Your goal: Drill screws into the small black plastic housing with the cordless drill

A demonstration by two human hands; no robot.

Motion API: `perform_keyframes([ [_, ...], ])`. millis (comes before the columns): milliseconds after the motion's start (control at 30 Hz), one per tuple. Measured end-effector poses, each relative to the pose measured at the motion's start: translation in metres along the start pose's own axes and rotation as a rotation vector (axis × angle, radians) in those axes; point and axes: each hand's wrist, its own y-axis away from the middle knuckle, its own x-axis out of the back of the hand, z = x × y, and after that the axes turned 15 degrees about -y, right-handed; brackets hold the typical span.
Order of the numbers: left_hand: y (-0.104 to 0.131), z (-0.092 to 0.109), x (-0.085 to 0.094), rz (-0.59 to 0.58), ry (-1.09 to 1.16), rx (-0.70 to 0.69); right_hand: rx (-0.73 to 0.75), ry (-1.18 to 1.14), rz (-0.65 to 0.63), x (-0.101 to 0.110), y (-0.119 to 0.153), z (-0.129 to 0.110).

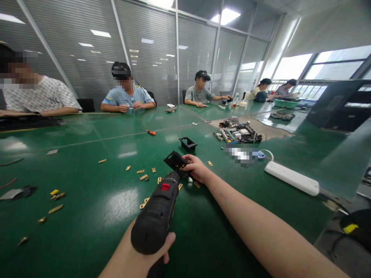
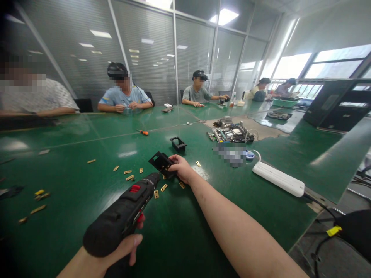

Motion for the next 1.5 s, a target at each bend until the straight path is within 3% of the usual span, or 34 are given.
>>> perform_keyframes([
  [167, 0.004, 0.009, -0.003, -0.011, 0.119, 0.017, 0.001, 0.012, -0.028, 0.000, -0.001, 0.001],
  [367, 0.009, 0.026, -0.003, 0.063, 0.163, -0.017, 0.004, -0.043, -0.048, -0.005, 0.004, -0.004],
  [767, 0.004, 0.015, -0.001, 0.047, -0.005, -0.019, 0.028, -0.033, -0.167, -0.014, 0.010, -0.006],
  [1100, 0.003, 0.022, 0.002, 0.068, -0.015, -0.040, 0.061, 0.109, -0.068, -0.009, 0.007, -0.001],
  [1500, 0.001, 0.021, 0.006, 0.022, -0.140, -0.008, 0.097, 0.069, -0.020, -0.021, 0.010, 0.004],
])
